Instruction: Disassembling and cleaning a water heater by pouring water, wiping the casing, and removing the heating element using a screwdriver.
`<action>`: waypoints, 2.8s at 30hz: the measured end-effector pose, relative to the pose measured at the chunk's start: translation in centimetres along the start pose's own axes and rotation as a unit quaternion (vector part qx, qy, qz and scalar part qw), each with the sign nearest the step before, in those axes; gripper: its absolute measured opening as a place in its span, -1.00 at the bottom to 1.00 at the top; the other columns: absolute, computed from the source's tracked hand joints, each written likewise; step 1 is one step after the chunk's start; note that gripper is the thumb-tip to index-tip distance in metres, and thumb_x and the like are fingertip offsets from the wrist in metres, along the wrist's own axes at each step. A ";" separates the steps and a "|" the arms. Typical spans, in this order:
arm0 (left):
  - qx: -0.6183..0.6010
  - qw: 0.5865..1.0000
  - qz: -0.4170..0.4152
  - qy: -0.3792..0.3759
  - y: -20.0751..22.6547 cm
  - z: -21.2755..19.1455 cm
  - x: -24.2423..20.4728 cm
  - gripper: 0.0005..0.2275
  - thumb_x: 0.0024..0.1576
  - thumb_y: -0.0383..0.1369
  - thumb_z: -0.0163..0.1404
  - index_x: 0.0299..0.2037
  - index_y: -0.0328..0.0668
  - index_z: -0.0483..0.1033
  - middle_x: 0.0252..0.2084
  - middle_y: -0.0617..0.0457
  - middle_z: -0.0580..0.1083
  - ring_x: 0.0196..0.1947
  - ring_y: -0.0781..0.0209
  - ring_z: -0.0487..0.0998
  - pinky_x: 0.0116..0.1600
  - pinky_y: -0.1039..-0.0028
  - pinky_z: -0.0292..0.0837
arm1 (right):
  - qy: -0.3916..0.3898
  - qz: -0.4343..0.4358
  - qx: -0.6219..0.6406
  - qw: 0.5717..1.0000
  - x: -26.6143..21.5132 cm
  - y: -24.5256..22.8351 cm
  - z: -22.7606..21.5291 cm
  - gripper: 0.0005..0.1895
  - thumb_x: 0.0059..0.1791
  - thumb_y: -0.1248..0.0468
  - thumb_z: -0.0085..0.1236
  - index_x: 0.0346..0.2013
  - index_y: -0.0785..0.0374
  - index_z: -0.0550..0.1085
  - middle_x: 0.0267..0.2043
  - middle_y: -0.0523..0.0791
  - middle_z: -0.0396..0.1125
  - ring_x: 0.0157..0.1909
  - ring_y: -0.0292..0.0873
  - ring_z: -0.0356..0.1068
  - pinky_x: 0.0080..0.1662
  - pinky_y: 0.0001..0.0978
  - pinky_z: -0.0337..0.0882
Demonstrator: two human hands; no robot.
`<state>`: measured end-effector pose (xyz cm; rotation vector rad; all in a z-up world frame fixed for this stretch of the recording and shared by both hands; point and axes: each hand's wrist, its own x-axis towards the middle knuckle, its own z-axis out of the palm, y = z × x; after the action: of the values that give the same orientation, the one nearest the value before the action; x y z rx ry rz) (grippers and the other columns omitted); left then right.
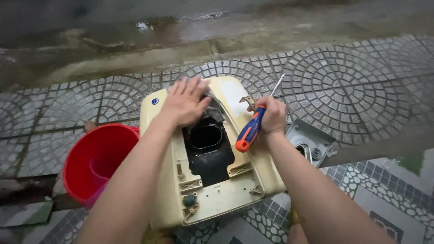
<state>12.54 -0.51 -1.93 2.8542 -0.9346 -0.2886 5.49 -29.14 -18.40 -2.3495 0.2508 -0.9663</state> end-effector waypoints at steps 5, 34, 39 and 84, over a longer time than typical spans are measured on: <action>0.065 0.995 0.045 -0.060 6.2 -0.6 2.2 -0.45 0.30 0.18 -0.70 0.50 0.61 0.00 0.63 0.15 -0.15 0.60 -0.15 -0.26 0.58 0.04 -0.36 | -0.004 -0.001 0.019 1.000 0.3 -2.2 -1.9 -0.79 -0.06 -0.04 0.11 -0.54 -0.15 0.39 -0.65 -0.38 0.38 -0.33 -0.19 0.49 -0.11 -0.40 0.43; -0.085 0.985 -0.142 -0.047 0.7 -2.7 -11.9 -0.42 0.33 0.02 -0.48 0.58 0.17 -0.12 0.61 -0.16 -0.19 0.59 -0.19 -0.26 0.55 -0.03 -0.38 | -0.059 0.230 0.116 0.964 1.4 -10.7 -6.6 -0.62 -0.10 -0.06 -0.20 -0.70 -0.08 0.46 -0.58 -0.20 0.41 -0.30 -0.18 0.45 -0.05 -0.44 0.39; -0.075 0.985 -0.148 -0.041 -1.0 -2.5 -9.4 -0.40 0.34 0.04 -0.50 0.59 0.11 -0.13 0.62 -0.15 -0.21 0.60 -0.24 -0.28 0.57 0.00 -0.39 | -0.049 0.017 -0.021 0.998 0.7 -6.1 -4.1 -0.69 0.06 0.15 -0.18 -0.53 -0.04 0.44 -0.46 -0.24 0.46 -0.17 -0.11 0.49 0.03 -0.30 0.42; 0.074 0.969 0.223 -0.075 20.1 2.2 -5.4 -0.62 0.09 -0.09 -0.27 -0.10 0.15 0.63 -0.03 -0.01 0.52 0.12 0.01 0.49 0.28 0.16 0.32 | -0.039 0.330 0.820 0.465 5.8 -7.5 -12.7 -0.76 -0.09 0.06 -0.07 -0.51 0.13 0.25 -0.30 0.03 0.35 -0.81 -0.42 0.05 -0.69 -0.64 -0.14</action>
<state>-3.72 -13.47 0.22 2.6698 -1.6531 -0.4001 0.52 -30.82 -3.43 -0.3108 0.0529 -0.2322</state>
